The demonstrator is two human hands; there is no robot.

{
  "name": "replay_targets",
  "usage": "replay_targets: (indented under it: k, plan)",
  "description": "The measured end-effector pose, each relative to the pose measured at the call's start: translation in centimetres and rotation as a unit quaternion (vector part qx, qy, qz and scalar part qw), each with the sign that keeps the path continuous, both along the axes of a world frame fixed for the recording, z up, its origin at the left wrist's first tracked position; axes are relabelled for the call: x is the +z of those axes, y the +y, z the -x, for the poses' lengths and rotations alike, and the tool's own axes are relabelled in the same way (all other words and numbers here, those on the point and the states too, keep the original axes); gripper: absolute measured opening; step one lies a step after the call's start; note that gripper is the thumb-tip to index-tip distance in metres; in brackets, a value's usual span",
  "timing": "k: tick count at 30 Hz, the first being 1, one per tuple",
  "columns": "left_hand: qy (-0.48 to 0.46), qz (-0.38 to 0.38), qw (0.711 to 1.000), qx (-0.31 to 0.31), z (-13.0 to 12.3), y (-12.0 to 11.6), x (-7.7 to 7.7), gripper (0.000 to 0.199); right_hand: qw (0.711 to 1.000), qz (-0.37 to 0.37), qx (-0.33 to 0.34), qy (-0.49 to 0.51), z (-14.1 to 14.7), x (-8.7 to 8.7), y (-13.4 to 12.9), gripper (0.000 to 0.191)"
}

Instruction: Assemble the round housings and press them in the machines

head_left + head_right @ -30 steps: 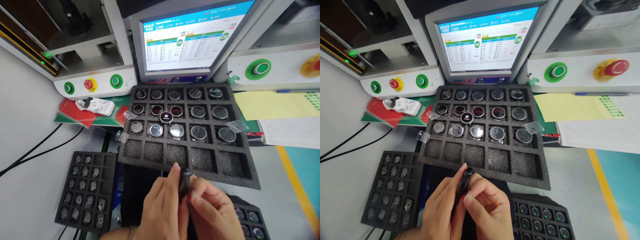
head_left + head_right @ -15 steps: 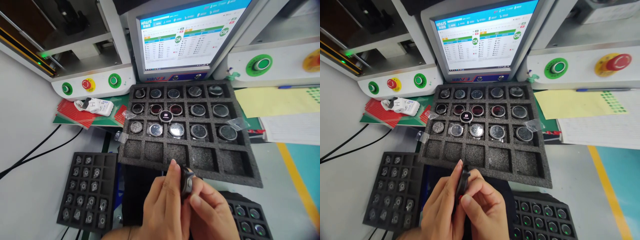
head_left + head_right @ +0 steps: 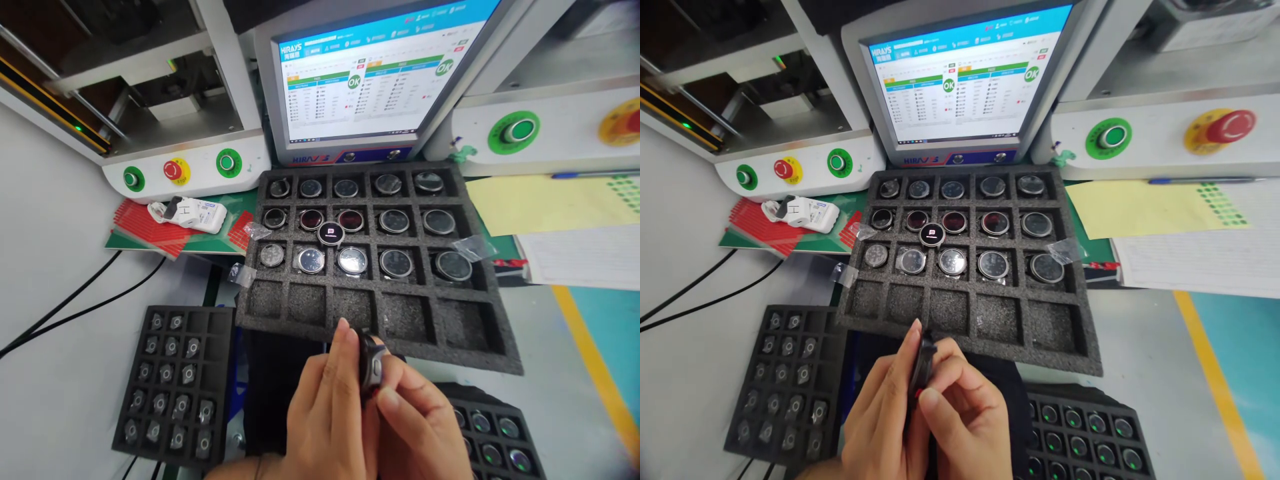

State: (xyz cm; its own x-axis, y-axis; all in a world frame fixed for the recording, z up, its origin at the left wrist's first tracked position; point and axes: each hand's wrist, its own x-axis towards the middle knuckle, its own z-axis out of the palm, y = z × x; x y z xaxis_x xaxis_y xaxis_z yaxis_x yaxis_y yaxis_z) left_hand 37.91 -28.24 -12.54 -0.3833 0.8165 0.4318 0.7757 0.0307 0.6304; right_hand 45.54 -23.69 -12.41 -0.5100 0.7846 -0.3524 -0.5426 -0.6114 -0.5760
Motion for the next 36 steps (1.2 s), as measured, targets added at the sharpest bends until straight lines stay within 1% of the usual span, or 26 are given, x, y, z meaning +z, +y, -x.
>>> replay_targets:
  k: [4,7,9,11,14,19,21,23,25,27,28,29,30,31,33,34,36]
  plan:
    - [-0.017,-0.011,1.0,0.021,-0.6,0.3,0.0,0.046,1.0,-0.021,-0.011,-0.008,0.0,-0.3,-0.3,0.009]
    - [-0.033,-0.009,0.999,0.032,-0.6,0.3,0.1,0.042,0.999,-0.03,-0.016,0.014,0.3,-0.3,-0.3,0.009]
    - [-0.053,-0.006,0.998,0.032,-0.5,0.1,0.3,0.04,0.998,-0.024,-0.038,0.032,0.6,-0.3,0.0,0.014]
    - [-0.077,-0.004,0.997,0.024,-0.5,-0.1,0.5,0.038,0.997,-0.017,-0.058,0.04,0.9,-0.2,0.2,0.028]
    - [-0.097,0.014,0.995,0.014,-0.5,-0.3,1.1,0.036,0.998,-0.011,-0.05,0.043,1.2,-0.3,0.5,0.042]
    - [-0.092,0.04,0.995,0.003,-0.1,-0.4,1.5,0.035,0.998,0.01,-0.036,0.057,1.4,-0.4,0.3,0.043]
    - [-0.092,0.04,0.995,-0.028,0.6,-0.3,1.4,0.038,0.998,0.006,-0.034,0.044,1.5,-0.4,0.2,0.042]
    - [-0.098,0.033,0.991,-0.085,1.4,-0.2,1.4,0.039,0.998,-0.03,-0.052,0.008,1.5,-0.3,0.3,0.039]
    - [-0.122,0.041,0.984,-0.125,2.3,-0.1,1.6,0.037,0.99,-0.102,-0.088,-0.029,1.2,-0.4,0.5,0.038]
    - [-0.153,0.065,0.978,-0.122,3.0,-0.1,2.1,0.034,0.967,-0.195,-0.144,-0.079,0.6,-0.4,0.9,0.038]
    - [-0.172,0.08,0.975,-0.118,3.3,-0.2,2.4,0.032,0.952,-0.238,-0.159,-0.109,0.2,-0.4,1.1,0.038]
    - [-0.191,0.092,0.97,-0.122,3.5,-0.2,2.6,0.032,0.939,-0.272,-0.158,-0.137,-0.1,-0.4,1.4,0.037]
    - [-0.208,0.101,0.963,-0.138,3.6,-0.1,2.9,0.031,0.933,-0.294,-0.138,-0.156,-0.4,-0.3,1.6,0.034]
    - [-0.222,0.109,0.956,-0.159,3.8,-0.1,3.0,0.031,0.932,-0.307,-0.102,-0.163,-0.6,-0.2,1.9,0.03]
    - [-0.23,0.116,0.945,-0.201,3.9,0.0,3.1,0.028,0.939,-0.315,-0.018,-0.137,-0.7,0.1,2.2,0.025]
    - [-0.221,0.112,0.945,-0.214,4.0,0.1,3.1,0.027,0.941,-0.316,0.007,-0.12,-0.6,0.4,2.3,0.022]
    - [-0.197,0.102,0.949,-0.223,4.0,0.1,3.0,0.026,0.944,-0.314,0.023,-0.098,-0.3,0.8,2.3,0.016]
